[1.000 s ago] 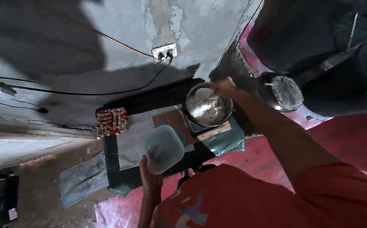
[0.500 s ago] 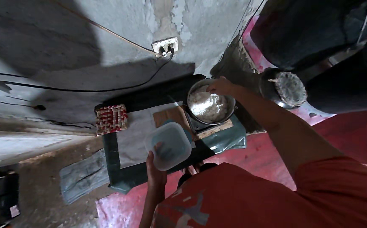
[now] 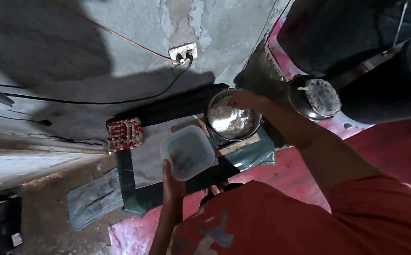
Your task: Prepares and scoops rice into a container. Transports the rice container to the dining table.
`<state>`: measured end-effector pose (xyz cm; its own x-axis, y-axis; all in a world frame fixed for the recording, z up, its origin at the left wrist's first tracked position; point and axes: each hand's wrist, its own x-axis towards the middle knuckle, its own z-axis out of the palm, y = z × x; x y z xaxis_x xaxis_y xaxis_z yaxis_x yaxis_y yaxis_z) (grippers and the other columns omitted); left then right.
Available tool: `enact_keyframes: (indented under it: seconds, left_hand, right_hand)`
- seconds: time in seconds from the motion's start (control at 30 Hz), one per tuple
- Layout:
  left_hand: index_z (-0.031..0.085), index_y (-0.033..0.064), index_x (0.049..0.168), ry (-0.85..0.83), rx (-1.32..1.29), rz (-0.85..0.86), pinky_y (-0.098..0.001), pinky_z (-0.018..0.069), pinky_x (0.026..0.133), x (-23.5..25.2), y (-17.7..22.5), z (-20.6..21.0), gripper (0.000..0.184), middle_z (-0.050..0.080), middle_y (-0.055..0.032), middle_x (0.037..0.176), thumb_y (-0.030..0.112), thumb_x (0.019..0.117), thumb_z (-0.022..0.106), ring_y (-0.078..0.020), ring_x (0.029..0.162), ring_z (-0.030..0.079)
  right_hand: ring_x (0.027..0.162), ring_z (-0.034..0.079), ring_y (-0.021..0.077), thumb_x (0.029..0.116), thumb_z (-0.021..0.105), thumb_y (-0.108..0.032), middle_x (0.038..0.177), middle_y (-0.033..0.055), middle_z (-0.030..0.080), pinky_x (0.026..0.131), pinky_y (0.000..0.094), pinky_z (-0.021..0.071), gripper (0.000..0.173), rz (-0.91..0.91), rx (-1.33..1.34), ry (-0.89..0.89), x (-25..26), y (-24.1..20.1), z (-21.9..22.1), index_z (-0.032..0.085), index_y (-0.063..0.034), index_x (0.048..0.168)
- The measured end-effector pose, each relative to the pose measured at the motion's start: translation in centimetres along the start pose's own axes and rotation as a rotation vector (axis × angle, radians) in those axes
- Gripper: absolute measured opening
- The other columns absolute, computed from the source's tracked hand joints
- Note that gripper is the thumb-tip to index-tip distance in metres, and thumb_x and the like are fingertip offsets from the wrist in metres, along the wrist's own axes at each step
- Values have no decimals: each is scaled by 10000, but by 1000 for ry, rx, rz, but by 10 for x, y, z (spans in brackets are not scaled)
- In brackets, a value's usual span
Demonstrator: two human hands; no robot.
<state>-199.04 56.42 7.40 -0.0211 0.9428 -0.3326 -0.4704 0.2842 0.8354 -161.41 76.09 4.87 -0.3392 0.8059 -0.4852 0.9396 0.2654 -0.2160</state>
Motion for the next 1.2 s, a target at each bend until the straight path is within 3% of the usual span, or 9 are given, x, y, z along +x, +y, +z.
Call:
enact_keyframes:
  seconds: [0.27,0.4,0.5,0.6,0.73,0.83,0.97,1.07,1.2]
  left_hand:
    - [507,48,1367,29,7,-44,-426,603,913,2,4,1,582,671,-90,1209,495,1079,271,-194,1101,674]
    - [497,82,1421,48,40,-86,-496,589,911,7,5,0,634,644,-121,1281,548,1077,240,-249,1160,647]
    - [501,102,1433,57,59,-97,-536,571,931,13,5,1,643,628,-134,1314,549,1080,202,-278,1188,631]
    - [495,97,1438,58,66,-91,-531,578,924,18,10,7,627,627,-138,1314,530,1085,211,-281,1180,637]
    - [526,97,1406,73,133,-83,-474,603,856,25,19,18,584,650,-137,1272,490,1103,218,-265,1119,667]
    - [524,104,1425,91,177,-110,-504,590,885,37,26,28,583,640,-160,1302,510,1104,257,-290,1146,655]
    - [530,141,1440,109,304,-123,-457,587,831,55,31,42,561,643,-147,1299,528,1098,312,-276,1099,666]
    - [504,120,1460,91,411,-90,-471,575,881,64,37,57,565,622,-143,1338,526,1082,397,-272,1146,646]
    - [474,97,1483,59,529,-37,-478,539,919,73,42,81,629,596,-165,1360,540,1038,510,-277,1169,614]
  right_hand:
    - [1198,637,412,1020,623,-160,1219,221,702,1068,636,445,273,53,122,-130,7,16,16,728,-50,1247]
    - [1188,656,379,1019,609,-199,1232,148,719,1050,661,459,272,117,209,130,-9,14,44,736,-159,1257]
    - [1242,634,322,1044,571,-216,1254,85,726,1159,612,366,278,113,177,293,-25,-5,52,736,-198,1268]
    - [1248,634,297,1050,554,-214,1265,68,723,1161,611,363,292,125,210,298,-22,-8,60,724,-199,1287]
    - [1203,653,336,1018,600,-200,1236,135,719,1067,614,470,283,190,369,205,-8,5,70,732,-141,1260]
    - [1213,642,363,1006,620,-169,1238,170,712,1073,619,457,270,200,422,166,-9,9,71,737,-92,1238]
    - [1174,645,422,1018,607,-152,1178,234,712,1037,647,457,242,225,387,111,-26,3,58,749,-22,1164]
    - [1221,605,440,1041,580,-166,1224,268,675,1060,645,434,270,279,399,38,-45,-6,40,718,16,1184]
    - [1124,643,422,1016,614,-158,1159,258,689,994,657,473,241,310,587,151,-70,0,41,723,-2,1164]
